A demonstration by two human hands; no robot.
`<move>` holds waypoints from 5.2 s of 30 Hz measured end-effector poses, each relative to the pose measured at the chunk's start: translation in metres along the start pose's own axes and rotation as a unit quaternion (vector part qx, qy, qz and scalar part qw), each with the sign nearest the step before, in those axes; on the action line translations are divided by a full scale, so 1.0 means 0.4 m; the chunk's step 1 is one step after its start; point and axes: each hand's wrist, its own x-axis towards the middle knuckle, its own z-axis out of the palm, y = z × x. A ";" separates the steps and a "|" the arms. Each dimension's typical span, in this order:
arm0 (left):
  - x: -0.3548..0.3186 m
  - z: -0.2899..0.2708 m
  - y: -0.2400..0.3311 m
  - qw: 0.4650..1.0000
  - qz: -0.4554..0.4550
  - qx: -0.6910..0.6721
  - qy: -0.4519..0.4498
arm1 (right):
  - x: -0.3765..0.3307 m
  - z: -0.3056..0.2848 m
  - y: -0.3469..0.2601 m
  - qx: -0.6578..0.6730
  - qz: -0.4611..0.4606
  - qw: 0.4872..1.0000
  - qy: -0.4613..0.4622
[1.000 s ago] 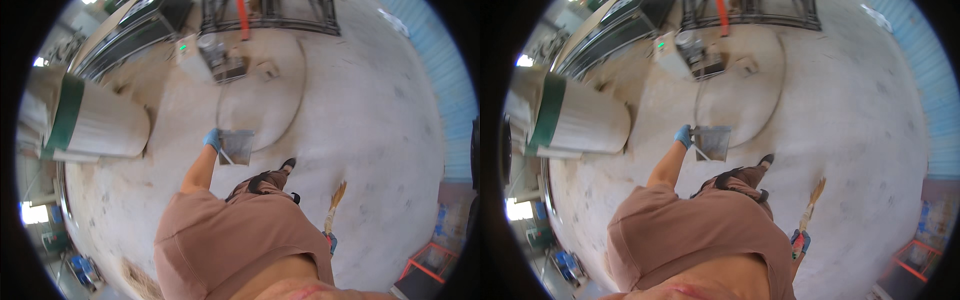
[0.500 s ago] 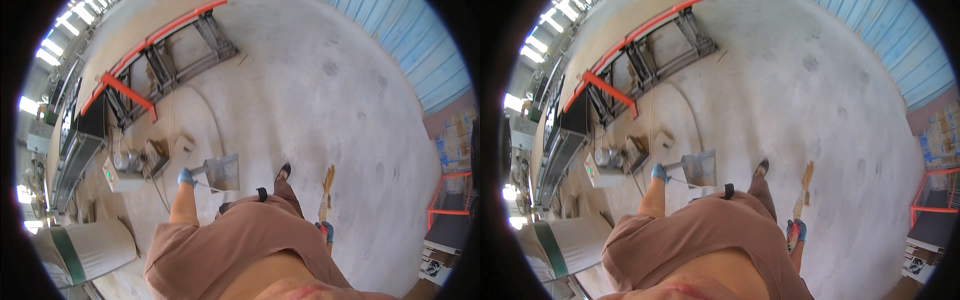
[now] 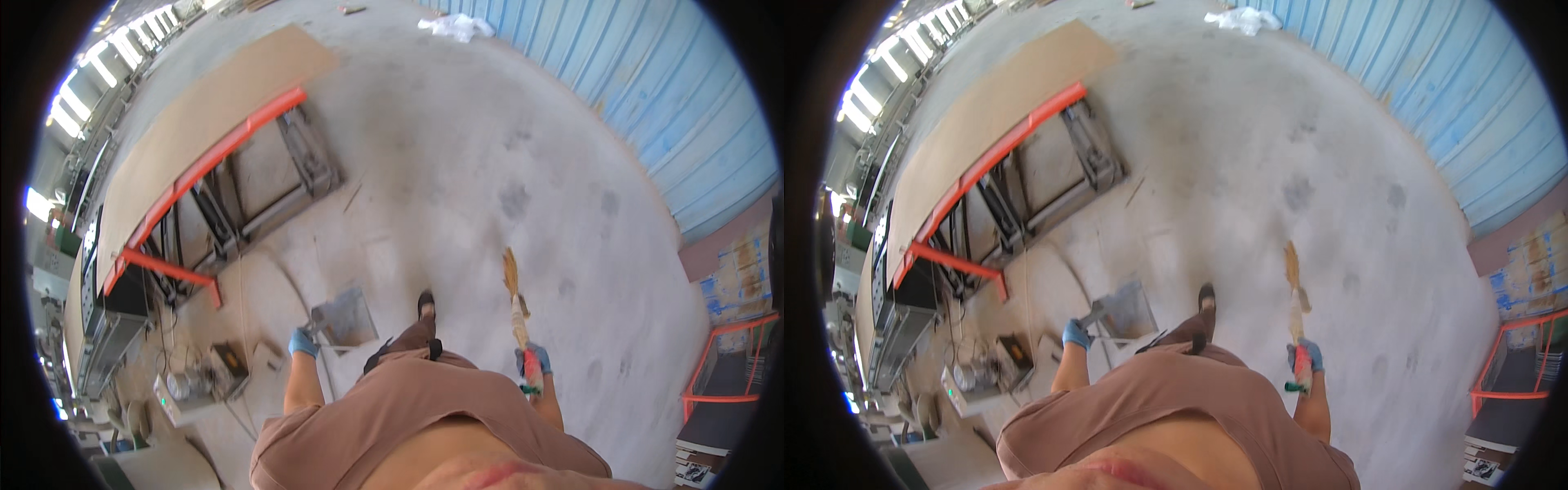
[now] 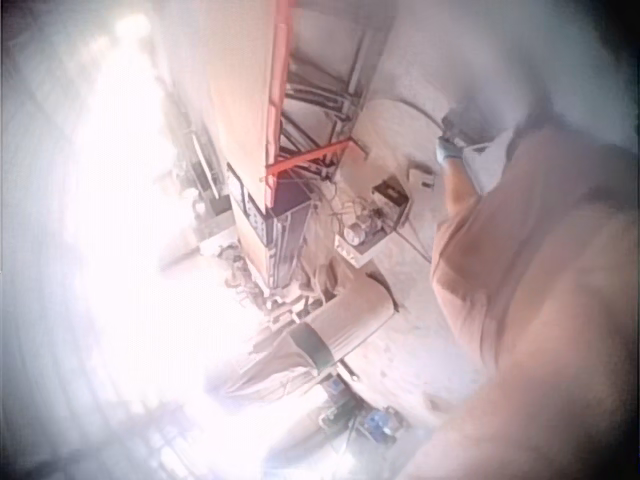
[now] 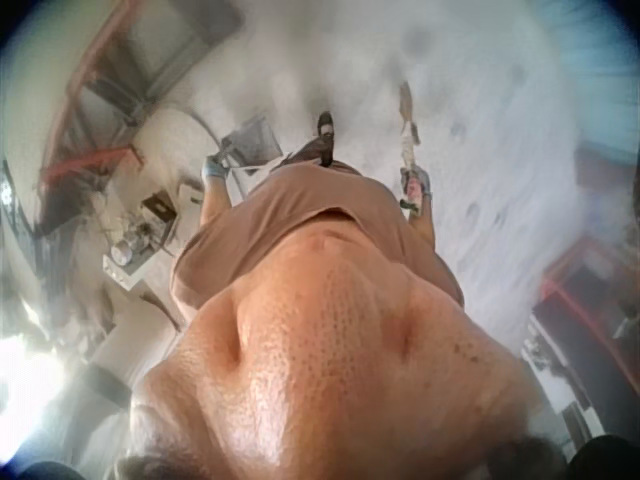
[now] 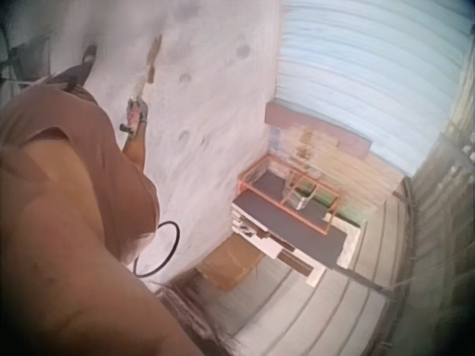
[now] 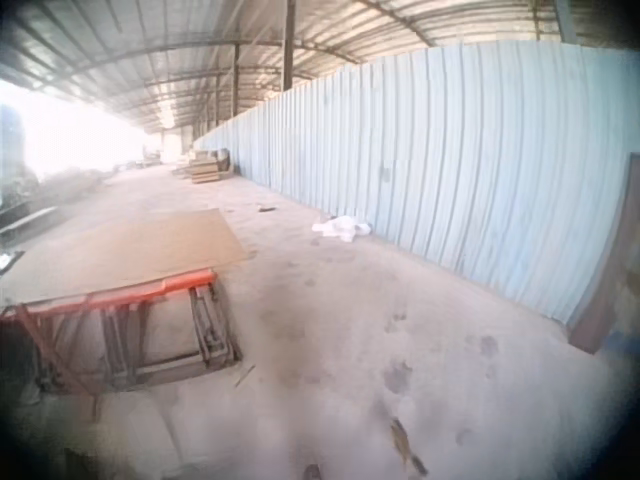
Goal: The person sweeps sawdust and debris on a concrete floor using a broom and dustpan. They move a vacuum hose aside, gather the debris into piles, and scoop it into the dustpan while walking around a workshop area.
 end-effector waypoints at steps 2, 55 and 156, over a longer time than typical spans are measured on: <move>0.058 0.220 0.059 1.000 0.002 0.001 -0.021 | 0.053 0.106 -0.157 -0.028 -0.017 0.999 0.033; 1.301 3.733 2.385 0.919 -0.017 -0.289 0.269 | 2.297 3.990 -3.591 -0.466 0.052 0.882 0.042; 4.636 -0.680 6.854 0.583 -0.050 -0.658 0.474 | 4.213 9.893 2.895 -0.877 0.195 0.365 -0.245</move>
